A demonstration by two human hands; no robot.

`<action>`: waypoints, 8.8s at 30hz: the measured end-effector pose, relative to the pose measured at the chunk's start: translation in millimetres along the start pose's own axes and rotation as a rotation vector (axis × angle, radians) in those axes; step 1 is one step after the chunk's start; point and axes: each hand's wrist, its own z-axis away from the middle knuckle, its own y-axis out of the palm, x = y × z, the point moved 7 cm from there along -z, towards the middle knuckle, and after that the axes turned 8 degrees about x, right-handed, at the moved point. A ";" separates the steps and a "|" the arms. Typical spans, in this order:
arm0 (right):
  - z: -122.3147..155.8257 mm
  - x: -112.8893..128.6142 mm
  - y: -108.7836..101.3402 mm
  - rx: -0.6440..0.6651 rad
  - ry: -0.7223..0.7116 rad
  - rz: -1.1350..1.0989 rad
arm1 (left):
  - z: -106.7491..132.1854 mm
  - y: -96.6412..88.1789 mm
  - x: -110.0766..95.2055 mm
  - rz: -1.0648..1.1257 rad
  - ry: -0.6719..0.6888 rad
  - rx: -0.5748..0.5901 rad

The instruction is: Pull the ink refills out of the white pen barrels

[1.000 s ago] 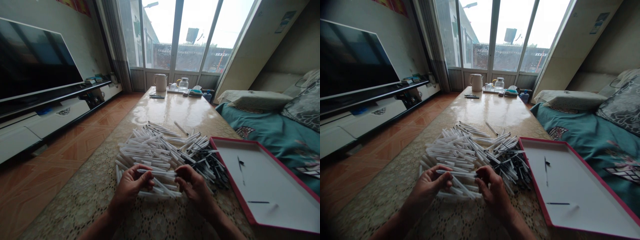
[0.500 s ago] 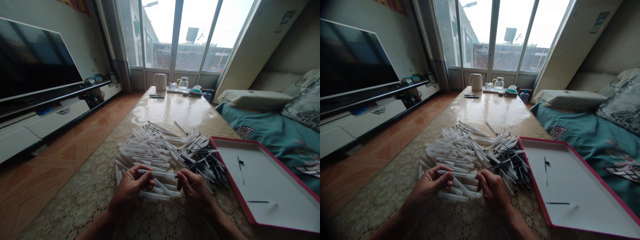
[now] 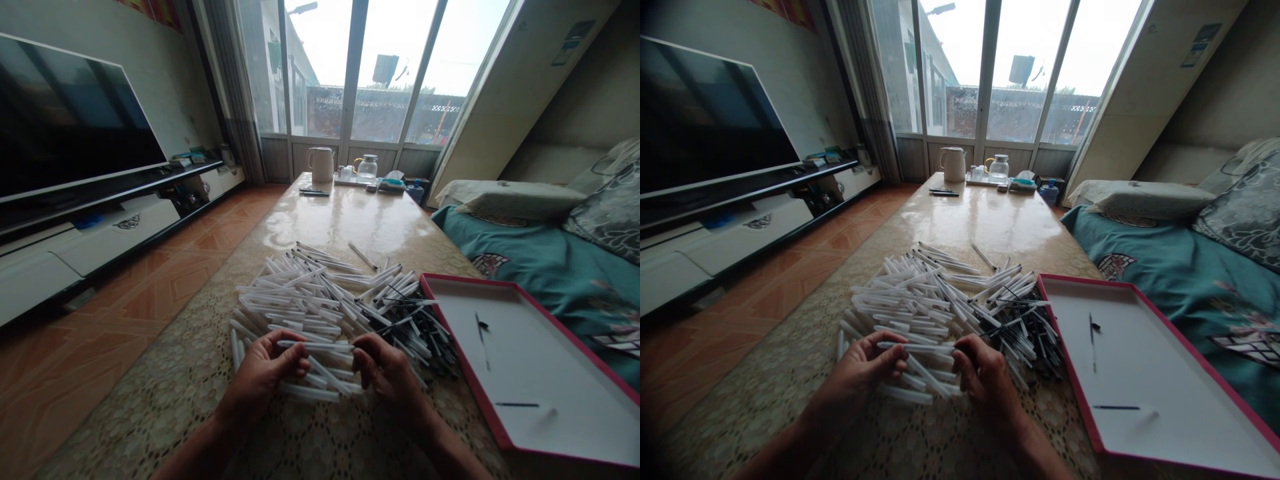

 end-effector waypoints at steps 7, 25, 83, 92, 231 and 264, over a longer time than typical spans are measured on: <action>0.3 -7.7 5.2 0.049 0.062 -0.082 | -2.0 -0.7 0.2 0.005 -0.008 -0.008; -2.2 -10.9 6.7 0.001 0.110 -0.473 | -1.9 -4.7 -1.4 0.044 0.033 -0.038; 27.2 26.2 -75.9 -0.714 -0.249 -0.050 | 47.8 62.8 -39.5 -1.372 0.499 0.610; 22.8 26.9 -49.3 -0.545 -0.214 0.195 | 43.0 52.2 -28.5 -1.521 0.473 0.495; 0.5 14.6 3.9 0.094 -0.024 0.082 | 5.5 1.6 -9.7 0.103 0.081 -0.079; 0.2 -7.5 19.3 0.189 0.122 -0.296 | 8.1 5.7 -11.3 0.060 0.113 -0.085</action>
